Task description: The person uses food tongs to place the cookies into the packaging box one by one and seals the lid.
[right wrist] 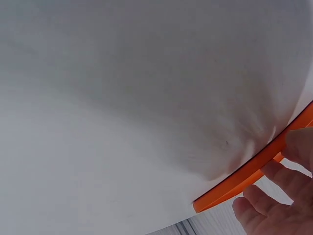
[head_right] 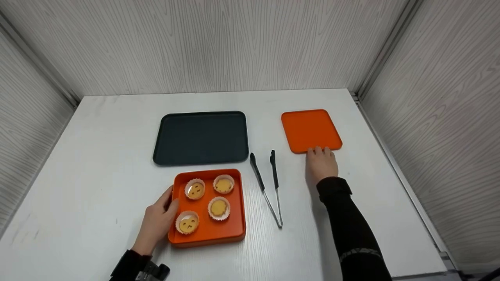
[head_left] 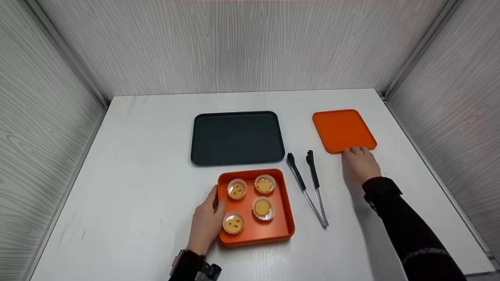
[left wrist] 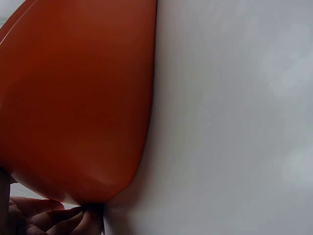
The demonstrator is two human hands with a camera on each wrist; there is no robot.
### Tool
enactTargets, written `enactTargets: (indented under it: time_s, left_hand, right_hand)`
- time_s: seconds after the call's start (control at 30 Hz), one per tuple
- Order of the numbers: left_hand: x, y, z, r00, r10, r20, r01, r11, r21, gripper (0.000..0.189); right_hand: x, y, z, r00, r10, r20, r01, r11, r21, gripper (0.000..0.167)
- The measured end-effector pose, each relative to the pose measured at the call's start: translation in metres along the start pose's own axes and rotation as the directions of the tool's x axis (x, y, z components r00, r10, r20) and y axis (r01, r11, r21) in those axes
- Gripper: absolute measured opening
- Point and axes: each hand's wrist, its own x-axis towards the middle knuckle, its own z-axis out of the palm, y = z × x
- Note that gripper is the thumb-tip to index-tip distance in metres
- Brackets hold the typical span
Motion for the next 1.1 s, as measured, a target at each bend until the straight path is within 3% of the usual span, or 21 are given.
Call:
enactTargets:
  time_s: [0.17,0.33,0.63,0.83,1.1]
  left_hand:
    - [0.001,0.001,0.0,1.0,-0.003,0.007,0.003,1.0,0.0,0.056]
    - [0.002,0.0,0.0,1.0,-0.005,0.011,0.005,1.0,0.004,0.057]
    - [0.003,0.003,0.001,1.0,0.007,0.009,-0.007,1.0,0.027,0.056]
    - [0.003,0.007,0.001,1.0,0.012,-0.006,-0.012,0.998,0.064,0.055]
    - [0.005,0.009,0.002,1.0,0.019,-0.011,-0.017,0.992,0.127,0.055]
  right_hand:
    - [0.002,0.001,0.002,1.0,0.007,-0.026,-0.006,1.0,0.01,0.019]
    - [0.001,0.001,0.004,0.999,0.026,-0.025,-0.026,0.999,0.019,0.011]
    - [-0.005,-0.002,0.002,0.985,-0.071,-0.158,0.066,0.997,-0.034,0.013]
    - [-0.011,0.001,-0.011,0.948,-0.101,-0.302,0.103,0.995,-0.01,0.02]
    - [-0.02,-0.007,-0.039,0.861,-0.123,-0.493,0.172,0.984,0.054,0.022]
